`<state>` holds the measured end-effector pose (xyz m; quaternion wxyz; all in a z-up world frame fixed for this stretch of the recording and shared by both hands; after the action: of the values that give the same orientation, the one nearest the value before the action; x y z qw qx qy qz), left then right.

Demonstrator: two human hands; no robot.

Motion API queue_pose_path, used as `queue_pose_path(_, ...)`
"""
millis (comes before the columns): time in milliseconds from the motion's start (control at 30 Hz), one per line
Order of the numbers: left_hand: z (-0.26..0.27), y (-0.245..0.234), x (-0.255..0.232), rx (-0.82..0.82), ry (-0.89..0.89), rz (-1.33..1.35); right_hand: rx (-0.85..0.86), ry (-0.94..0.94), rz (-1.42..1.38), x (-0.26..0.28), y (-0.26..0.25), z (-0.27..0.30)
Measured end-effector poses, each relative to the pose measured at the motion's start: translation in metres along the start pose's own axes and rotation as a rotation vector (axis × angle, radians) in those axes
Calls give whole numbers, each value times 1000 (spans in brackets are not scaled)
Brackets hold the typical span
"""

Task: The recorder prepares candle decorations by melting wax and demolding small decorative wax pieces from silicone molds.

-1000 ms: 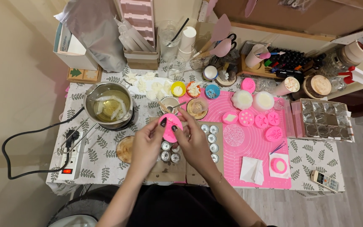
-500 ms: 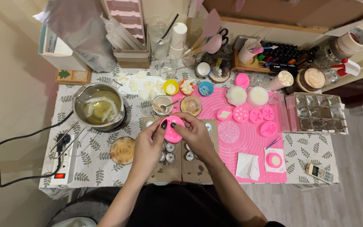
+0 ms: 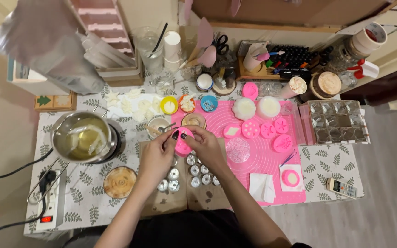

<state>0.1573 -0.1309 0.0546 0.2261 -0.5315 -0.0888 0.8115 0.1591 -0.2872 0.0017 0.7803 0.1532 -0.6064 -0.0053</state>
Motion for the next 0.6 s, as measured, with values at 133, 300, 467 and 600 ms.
queue_pose_path(133,-55,6,20,1,27,-144,-31,-3,117,-12,-22,-30)
queue_pose_path(300,-95,4,-17,21,171,-210,-45,29,51,-11,-35,-70)
queue_pose_path(467,-125,7,-15,68,75,-213,-51,-5,124,-21,-47,-93)
queue_pose_path(600,-140,11,-6,102,34,-210,-64,-35,135,-22,-47,-104)
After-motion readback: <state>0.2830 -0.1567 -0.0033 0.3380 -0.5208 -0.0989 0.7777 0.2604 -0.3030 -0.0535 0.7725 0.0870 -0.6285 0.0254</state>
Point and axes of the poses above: each hand's wrist, its own z-axis away from the middle knuckle, its own y-axis out of the palm, x = y × z, the point moved 9 cm from there along -z, towards the middle knuckle, and after that the axes turned 7 degrees about x, right-handed, at the moved point
